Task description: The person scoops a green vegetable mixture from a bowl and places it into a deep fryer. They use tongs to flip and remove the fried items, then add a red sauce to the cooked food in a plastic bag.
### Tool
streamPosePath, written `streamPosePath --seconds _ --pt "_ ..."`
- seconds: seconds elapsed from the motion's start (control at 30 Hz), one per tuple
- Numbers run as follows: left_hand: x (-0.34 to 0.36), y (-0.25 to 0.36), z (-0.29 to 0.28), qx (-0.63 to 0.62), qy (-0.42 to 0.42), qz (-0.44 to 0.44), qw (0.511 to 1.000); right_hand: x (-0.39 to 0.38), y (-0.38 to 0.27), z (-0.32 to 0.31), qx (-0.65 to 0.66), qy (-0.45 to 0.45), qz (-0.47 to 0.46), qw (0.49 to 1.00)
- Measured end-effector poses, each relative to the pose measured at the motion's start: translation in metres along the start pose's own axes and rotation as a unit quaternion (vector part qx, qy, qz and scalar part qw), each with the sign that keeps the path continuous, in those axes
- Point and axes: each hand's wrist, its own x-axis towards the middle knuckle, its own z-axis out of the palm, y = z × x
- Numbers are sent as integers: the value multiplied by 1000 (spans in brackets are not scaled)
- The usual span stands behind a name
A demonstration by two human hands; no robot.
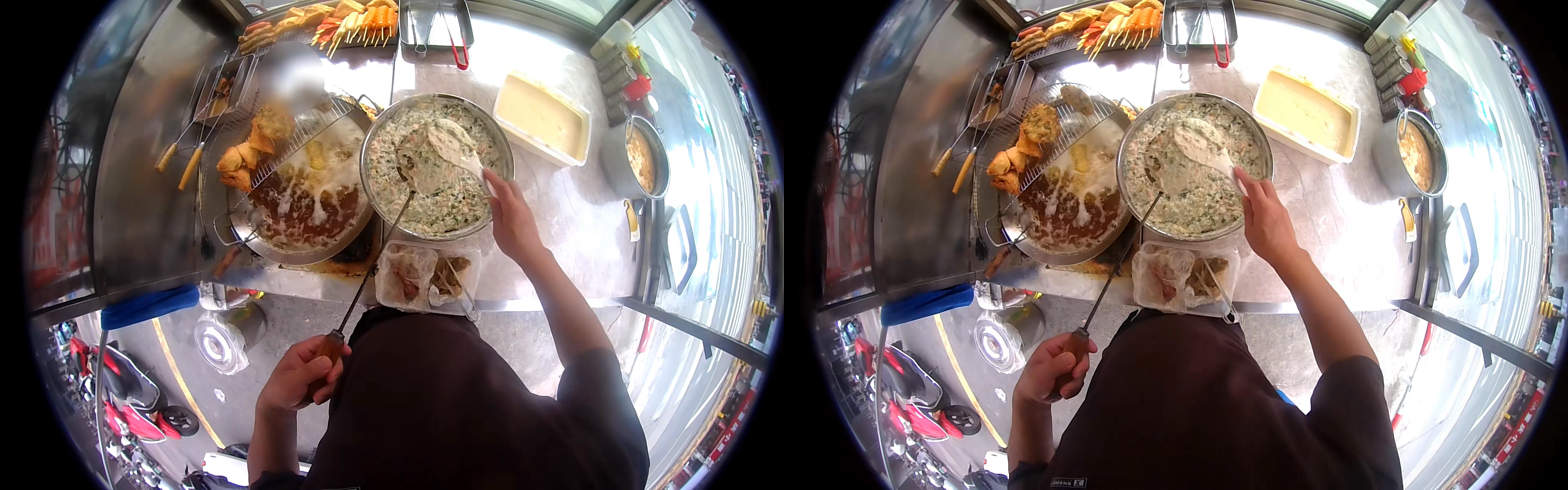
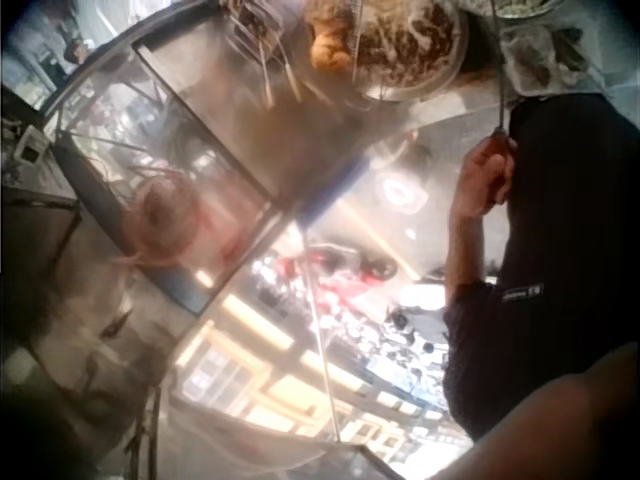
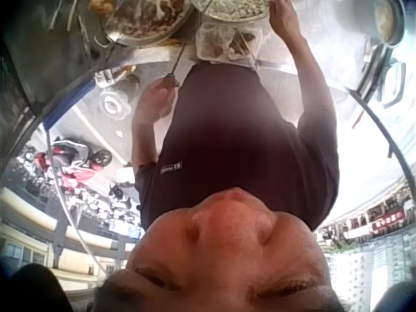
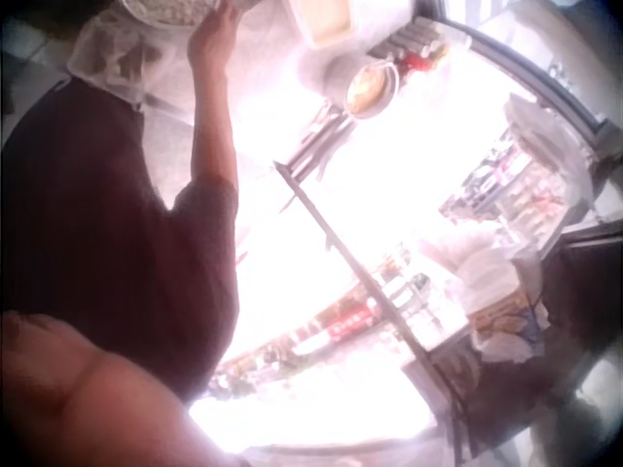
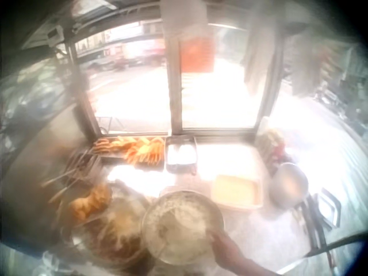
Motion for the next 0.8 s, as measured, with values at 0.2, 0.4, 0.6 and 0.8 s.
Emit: streamPosePath --seconds 0.2,0.4,0.6,0.8 --pt "-13 -2 -8 36 28 4 999 -2 27 -14 -33 -57 41 997" --pt "-5 13 -15 45 30 -19 998 11 -19 -48 -43 -91 -49 994" --pt "5 27 -22 86 -5 -44 995 47 -21 -50 -216 -150 -255 931" --pt "11 36 -12 167 13 -55 984 91 -65 -45 -340 -253 -201 883"
